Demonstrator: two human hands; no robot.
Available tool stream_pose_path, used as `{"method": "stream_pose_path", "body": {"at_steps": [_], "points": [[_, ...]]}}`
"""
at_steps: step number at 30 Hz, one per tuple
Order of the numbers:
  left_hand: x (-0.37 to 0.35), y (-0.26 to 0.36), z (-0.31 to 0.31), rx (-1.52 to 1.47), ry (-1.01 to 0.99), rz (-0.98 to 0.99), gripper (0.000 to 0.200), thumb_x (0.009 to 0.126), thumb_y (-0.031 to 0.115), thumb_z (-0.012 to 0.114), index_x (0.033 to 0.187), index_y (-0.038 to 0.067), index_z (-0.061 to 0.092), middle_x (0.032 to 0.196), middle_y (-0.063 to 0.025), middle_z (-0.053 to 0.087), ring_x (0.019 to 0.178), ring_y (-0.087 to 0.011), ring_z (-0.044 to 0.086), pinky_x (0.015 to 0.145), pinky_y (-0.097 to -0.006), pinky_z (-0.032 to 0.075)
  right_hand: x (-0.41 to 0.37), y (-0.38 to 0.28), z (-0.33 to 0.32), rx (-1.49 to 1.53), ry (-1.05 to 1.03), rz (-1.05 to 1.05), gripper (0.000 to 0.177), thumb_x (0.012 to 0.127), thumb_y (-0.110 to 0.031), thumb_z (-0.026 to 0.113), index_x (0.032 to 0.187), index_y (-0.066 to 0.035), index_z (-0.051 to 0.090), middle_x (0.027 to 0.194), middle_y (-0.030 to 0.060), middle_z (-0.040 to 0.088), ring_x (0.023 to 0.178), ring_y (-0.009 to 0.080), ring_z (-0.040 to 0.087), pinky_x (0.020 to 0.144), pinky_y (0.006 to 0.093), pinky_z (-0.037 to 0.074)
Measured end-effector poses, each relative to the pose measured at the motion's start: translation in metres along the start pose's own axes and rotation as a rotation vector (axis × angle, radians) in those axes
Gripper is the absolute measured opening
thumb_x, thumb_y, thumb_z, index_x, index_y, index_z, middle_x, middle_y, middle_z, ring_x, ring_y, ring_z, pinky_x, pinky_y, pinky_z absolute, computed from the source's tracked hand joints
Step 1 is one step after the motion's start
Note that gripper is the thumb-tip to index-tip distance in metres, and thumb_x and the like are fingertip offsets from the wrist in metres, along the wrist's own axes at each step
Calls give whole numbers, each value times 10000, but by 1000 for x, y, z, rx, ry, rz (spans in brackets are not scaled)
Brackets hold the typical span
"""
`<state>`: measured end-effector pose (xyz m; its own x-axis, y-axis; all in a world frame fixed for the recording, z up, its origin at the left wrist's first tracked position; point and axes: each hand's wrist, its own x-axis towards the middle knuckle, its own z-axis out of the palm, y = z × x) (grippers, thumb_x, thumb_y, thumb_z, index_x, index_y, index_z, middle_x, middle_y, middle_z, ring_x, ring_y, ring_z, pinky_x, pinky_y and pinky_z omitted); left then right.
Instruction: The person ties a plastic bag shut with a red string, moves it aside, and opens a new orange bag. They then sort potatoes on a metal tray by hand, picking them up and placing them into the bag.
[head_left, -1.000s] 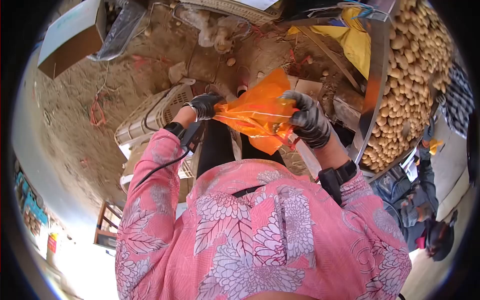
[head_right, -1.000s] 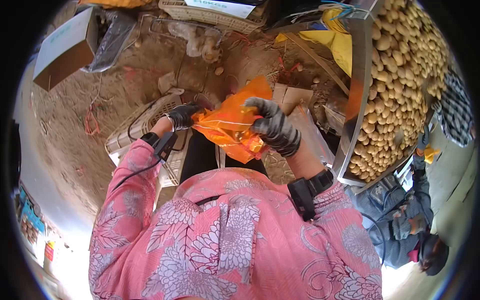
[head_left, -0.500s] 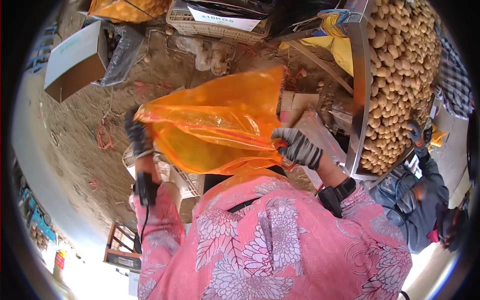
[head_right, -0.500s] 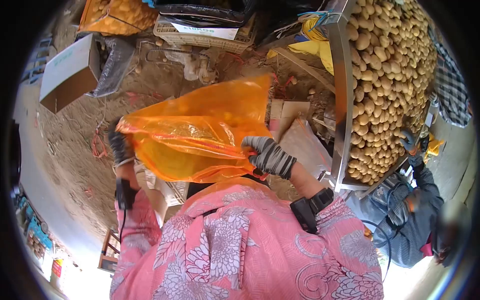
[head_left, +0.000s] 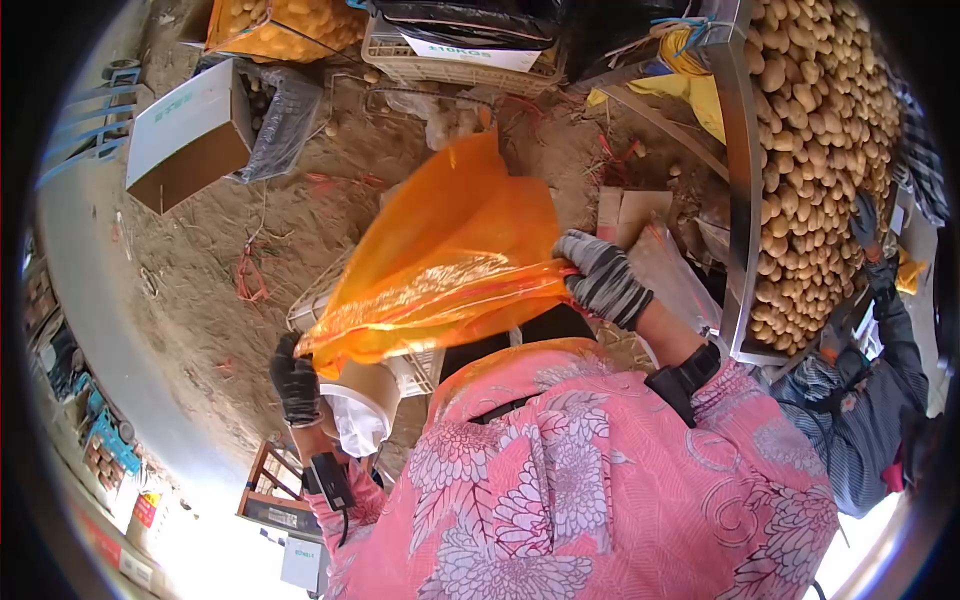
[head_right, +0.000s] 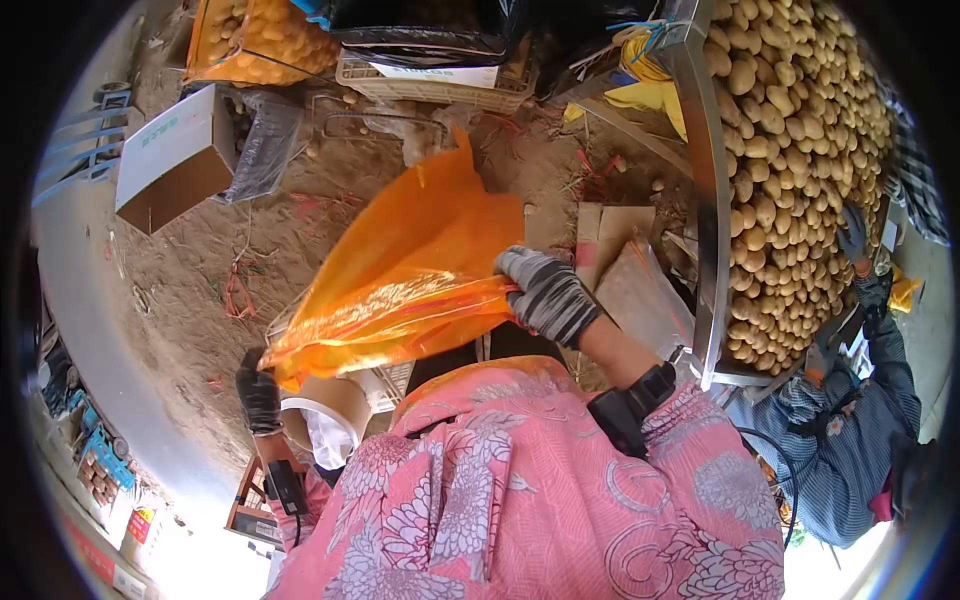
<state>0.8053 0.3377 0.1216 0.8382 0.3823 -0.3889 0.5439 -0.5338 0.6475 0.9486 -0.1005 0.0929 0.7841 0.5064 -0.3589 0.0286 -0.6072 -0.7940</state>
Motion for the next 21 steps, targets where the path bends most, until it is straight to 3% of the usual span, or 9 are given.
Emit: {"method": "stream_pose_path", "body": {"at_steps": [2, 4, 7, 11, 13, 17, 18, 19, 21], "points": [[-13, -29, -14, 23, -17, -24, 292, 703, -5, 421, 934, -21, 599, 838, -87, 621, 770, -156, 577, 726, -286, 474, 16, -15, 7, -11, -13, -17, 198, 704, -83, 567, 889, -14, 555, 833, 169, 564, 817, 344, 561, 713, 385, 452], [-26, -48, -25, -261, 198, -164, 200, 747, 15, 463, 905, -9, 583, 826, -60, 600, 735, -150, 560, 688, -277, 472, 32, -22, 18, 25, -17, -16, 207, 701, -79, 572, 896, -11, 554, 844, 171, 570, 829, 346, 562, 726, 385, 453], [-28, -1, -31, -265, 380, -242, 157, 792, 38, 491, 920, -1, 573, 854, -47, 589, 743, -150, 557, 683, -273, 468, 49, -23, 32, 157, -24, -2, 238, 714, -73, 582, 939, -1, 550, 877, 180, 591, 854, 343, 576, 757, 360, 459], [-15, 11, -35, -343, 516, -234, 173, 834, 106, 483, 935, 2, 578, 872, -70, 580, 782, -170, 554, 715, -289, 465, 74, -30, 49, 323, -94, 135, 247, 767, -89, 576, 996, -2, 541, 882, 176, 610, 835, 301, 603, 765, 316, 459], [-12, 5, -37, -468, 529, -245, 238, 845, 78, 507, 1054, -16, 571, 991, -108, 594, 888, -214, 568, 813, -321, 466, 91, -32, 57, 331, -172, 352, 275, 794, -104, 562, 1046, 3, 540, 918, 173, 615, 846, 286, 605, 777, 313, 457], [-9, 0, -39, -476, 609, -297, 263, 856, 129, 474, 1065, -6, 560, 1018, -116, 568, 913, -224, 556, 822, -324, 457, 125, 16, 121, 485, -7, 325, 352, 860, -160, 525, 1161, 21, 501, 1013, 148, 613, 863, 242, 602, 771, 300, 456], [-10, 0, -38, -327, 573, -230, 248, 857, 143, 475, 1039, -1, 563, 997, -106, 566, 900, -219, 555, 810, -322, 458, 137, 19, 128, 615, -61, 395, 296, 890, -202, 495, 1111, -7, 527, 849, 114, 615, 725, 218, 600, 654, 319, 475], [-11, 2, -36, -179, 535, -162, 235, 858, 156, 476, 1014, 5, 566, 975, -96, 564, 887, -214, 554, 797, -319, 459, 143, 7, 127, 607, -62, 395, 296, 890, -202, 495, 1111, -7, 527, 849, 114, 615, 725, 218, 600, 654, 319, 475], [-9, 8, -31, -251, 583, -162, 209, 857, 175, 481, 961, 16, 568, 935, -83, 559, 856, -202, 549, 776, -314, 458, 158, -30, 118, 960, -168, 704, 235, 914, -246, 458, 1006, -48, 547, 667, 66, 549, 554, 183, 545, 507, 323, 444]]}}
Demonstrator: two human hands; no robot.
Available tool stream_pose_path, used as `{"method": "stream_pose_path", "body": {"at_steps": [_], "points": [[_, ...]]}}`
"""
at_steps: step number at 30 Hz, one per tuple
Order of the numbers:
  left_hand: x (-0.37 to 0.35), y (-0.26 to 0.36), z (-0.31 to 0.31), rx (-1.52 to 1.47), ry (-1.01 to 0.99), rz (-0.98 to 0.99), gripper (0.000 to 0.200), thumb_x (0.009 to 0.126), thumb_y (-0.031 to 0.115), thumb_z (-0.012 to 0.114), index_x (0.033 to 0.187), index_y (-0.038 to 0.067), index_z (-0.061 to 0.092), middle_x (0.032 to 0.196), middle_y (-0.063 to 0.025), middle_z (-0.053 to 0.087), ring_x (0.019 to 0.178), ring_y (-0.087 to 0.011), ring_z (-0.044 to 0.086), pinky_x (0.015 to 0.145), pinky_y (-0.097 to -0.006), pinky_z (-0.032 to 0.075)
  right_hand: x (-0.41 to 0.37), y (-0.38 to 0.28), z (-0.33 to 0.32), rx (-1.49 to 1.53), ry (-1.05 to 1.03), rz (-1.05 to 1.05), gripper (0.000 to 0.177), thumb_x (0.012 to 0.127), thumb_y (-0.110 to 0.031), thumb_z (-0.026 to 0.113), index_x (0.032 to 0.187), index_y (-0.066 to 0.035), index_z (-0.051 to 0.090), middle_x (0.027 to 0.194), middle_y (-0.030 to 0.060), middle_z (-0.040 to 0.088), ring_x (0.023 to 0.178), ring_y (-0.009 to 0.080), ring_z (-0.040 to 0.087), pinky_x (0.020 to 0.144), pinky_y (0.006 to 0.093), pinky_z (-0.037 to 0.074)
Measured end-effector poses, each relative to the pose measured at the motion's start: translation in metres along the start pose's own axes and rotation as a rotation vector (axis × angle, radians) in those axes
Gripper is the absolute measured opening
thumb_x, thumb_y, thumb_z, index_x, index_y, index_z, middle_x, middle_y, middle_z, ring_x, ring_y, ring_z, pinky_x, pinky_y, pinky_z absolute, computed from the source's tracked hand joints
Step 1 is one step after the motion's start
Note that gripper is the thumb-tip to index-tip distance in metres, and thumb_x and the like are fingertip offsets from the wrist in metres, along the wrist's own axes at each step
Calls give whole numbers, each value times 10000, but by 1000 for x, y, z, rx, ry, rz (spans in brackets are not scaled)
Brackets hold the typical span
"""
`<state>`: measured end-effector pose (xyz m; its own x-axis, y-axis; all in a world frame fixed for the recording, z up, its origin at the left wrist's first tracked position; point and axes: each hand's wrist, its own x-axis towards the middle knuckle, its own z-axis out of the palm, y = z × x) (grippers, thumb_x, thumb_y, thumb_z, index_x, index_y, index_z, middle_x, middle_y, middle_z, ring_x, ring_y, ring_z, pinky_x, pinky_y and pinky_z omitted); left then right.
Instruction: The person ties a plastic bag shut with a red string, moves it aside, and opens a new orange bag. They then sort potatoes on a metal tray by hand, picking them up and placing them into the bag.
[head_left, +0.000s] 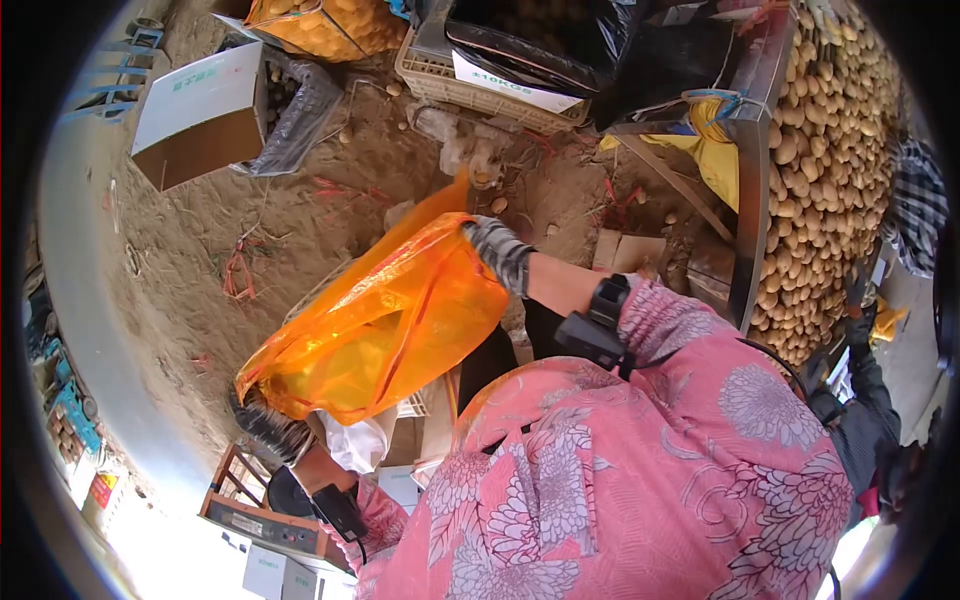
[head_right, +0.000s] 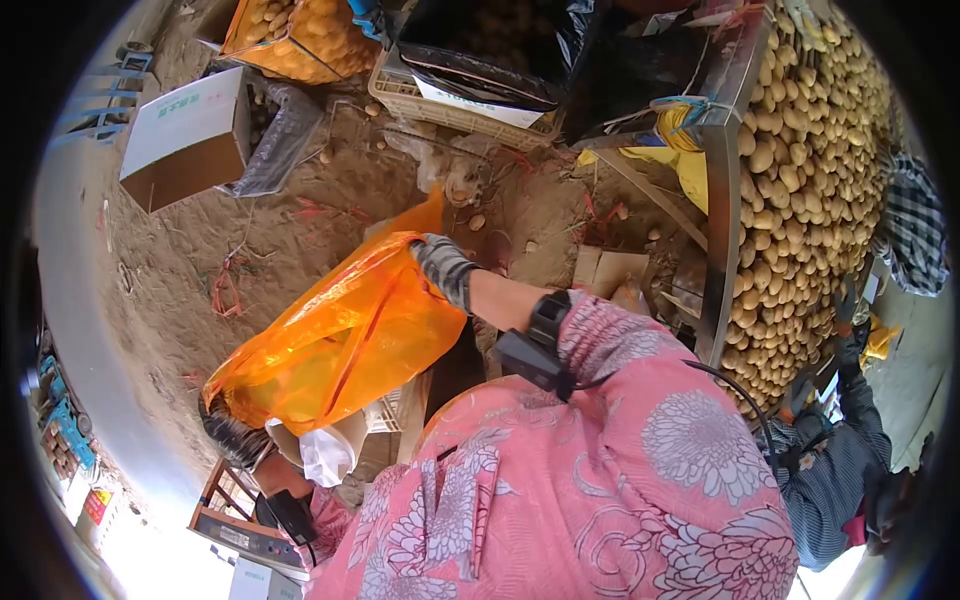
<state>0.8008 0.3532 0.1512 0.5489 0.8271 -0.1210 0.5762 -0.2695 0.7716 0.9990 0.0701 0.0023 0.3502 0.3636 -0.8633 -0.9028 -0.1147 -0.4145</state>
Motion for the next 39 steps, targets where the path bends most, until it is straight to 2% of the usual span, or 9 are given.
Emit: {"method": "stream_pose_path", "body": {"at_steps": [2, 7, 11, 17, 21, 26, 36, 38, 39], "points": [[-5, -1, -2, -241, 141, -125, 201, 854, 179, 490, 940, 20, 577, 909, -80, 562, 838, -197, 547, 779, -317, 456, 13, -5, 28, 44, 22, 65, 231, 930, -286, 425, 913, -86, 537, 560, 32, 466, 438, 156, 461, 415, 313, 382], [-6, -14, -13, 166, 74, -69, 169, 790, 178, 531, 842, 36, 606, 849, -75, 589, 765, -208, 560, 721, -312, 459, 22, -14, 48, 84, -395, -90, 211, 899, -264, 504, 905, -69, 584, 657, 16, 534, 525, 138, 493, 493, 271, 404], [25, -45, 12, 266, -162, 152, 142, 767, 108, 556, 854, 7, 603, 845, -101, 595, 761, -217, 571, 706, -309, 455, 23, -8, -25, -300, -59, -542, 147, 844, -144, 578, 961, -65, 620, 801, -25, 585, 728, 78, 523, 659, 232, 432], [64, 25, 126, 218, -347, 612, 230, 638, -27, 585, 865, 3, 602, 825, -72, 594, 772, -191, 573, 704, -289, 443, -41, 2, -155, -553, 508, -514, 238, 785, 46, 515, 1013, 29, 580, 876, 54, 624, 761, 137, 569, 713, 259, 463], [87, 58, 198, -83, -547, 350, 171, 691, 47, 672, 852, 12, 625, 799, -55, 620, 721, -124, 560, 672, -268, 446, -38, 15, -184, 68, 552, -460, 252, 766, 76, 524, 1001, 15, 588, 908, 56, 630, 794, 139, 572, 735, 246, 456], [143, 81, 285, -204, -455, 152, 216, 726, 201, 747, 817, 31, 649, 734, -29, 630, 657, -84, 537, 631, -255, 447, -14, -12, -180, 58, 592, -549, 191, 798, 51, 535, 976, 14, 591, 876, 45, 622, 780, 128, 554, 716, 251, 448], [208, 60, 359, 177, -414, 32, 283, 739, 246, 720, 915, 30, 670, 801, -48, 647, 685, -139, 582, 602, -280, 458, 108, -58, -226, -259, 627, -585, 206, 827, -135, 564, 995, -32, 624, 874, 42, 629, 772, 167, 580, 717, 287, 459], [201, 46, 355, 464, -402, -20, 329, 731, 298, 721, 909, 26, 668, 768, -91, 654, 662, -174, 591, 603, -294, 460, 106, -66, -217, -622, 607, -2, 209, 812, -187, 580, 996, -106, 640, 823, 57, 639, 743, 187, 594, 684, 293, 469], [196, 27, 351, 536, -464, 26, 378, 702, 364, 725, 848, 19, 667, 706, -120, 641, 636, -223, 599, 592, -325, 452, 140, -25, -244, -973, 408, -3, 194, 796, -181, 605, 975, -118, 648, 790, 63, 639, 714, 193, 594, 655, 305, 472]]}}
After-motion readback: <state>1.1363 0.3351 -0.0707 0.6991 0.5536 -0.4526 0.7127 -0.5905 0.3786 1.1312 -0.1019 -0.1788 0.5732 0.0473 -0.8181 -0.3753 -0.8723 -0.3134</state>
